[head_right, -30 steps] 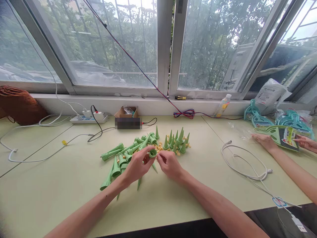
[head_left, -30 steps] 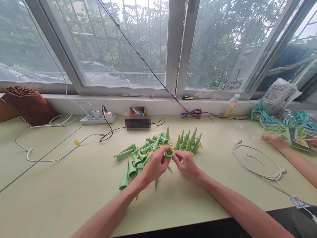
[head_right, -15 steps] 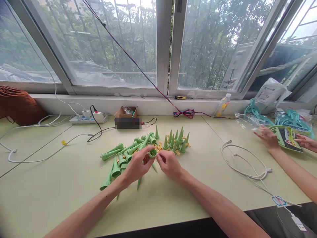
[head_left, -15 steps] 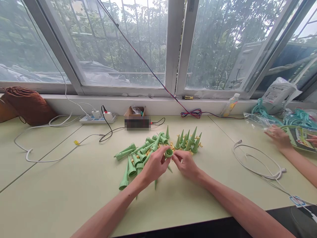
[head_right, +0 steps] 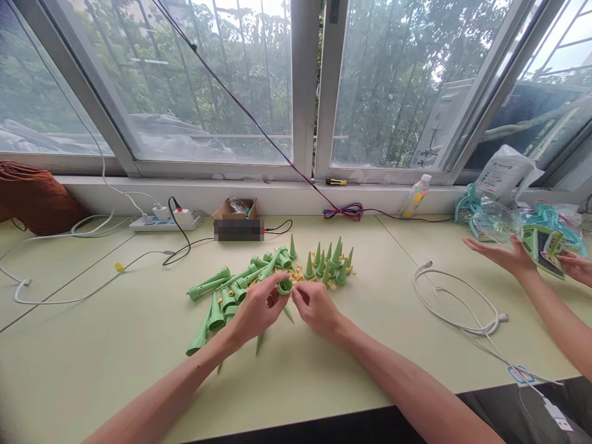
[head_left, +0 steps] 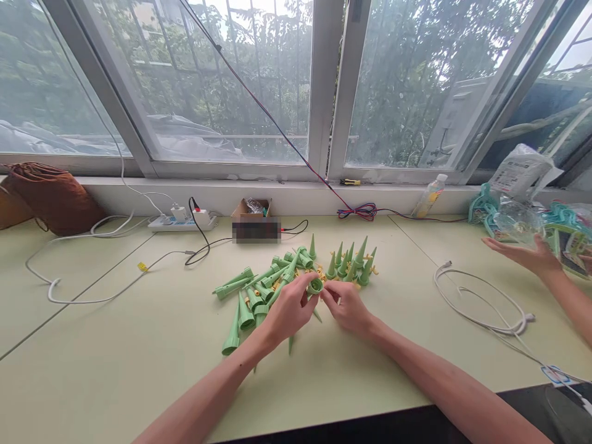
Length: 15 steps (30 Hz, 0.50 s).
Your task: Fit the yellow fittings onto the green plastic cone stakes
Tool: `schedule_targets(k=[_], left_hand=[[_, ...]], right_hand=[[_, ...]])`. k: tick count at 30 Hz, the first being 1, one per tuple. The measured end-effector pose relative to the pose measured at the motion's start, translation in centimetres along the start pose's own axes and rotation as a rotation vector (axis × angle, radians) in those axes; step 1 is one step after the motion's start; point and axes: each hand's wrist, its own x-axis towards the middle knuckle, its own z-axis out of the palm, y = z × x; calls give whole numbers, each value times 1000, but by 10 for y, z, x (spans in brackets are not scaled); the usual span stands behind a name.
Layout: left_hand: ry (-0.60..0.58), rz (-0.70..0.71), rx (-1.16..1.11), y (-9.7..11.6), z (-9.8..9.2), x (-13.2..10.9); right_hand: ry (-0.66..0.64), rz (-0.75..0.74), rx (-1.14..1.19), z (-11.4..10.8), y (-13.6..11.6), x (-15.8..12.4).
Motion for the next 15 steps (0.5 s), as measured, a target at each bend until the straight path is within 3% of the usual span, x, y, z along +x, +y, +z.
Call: schedule_targets(k=[15], left_hand=[[4, 3, 20, 0, 0, -1]], right_hand=[[-6, -9, -19, 1, 1, -1]])
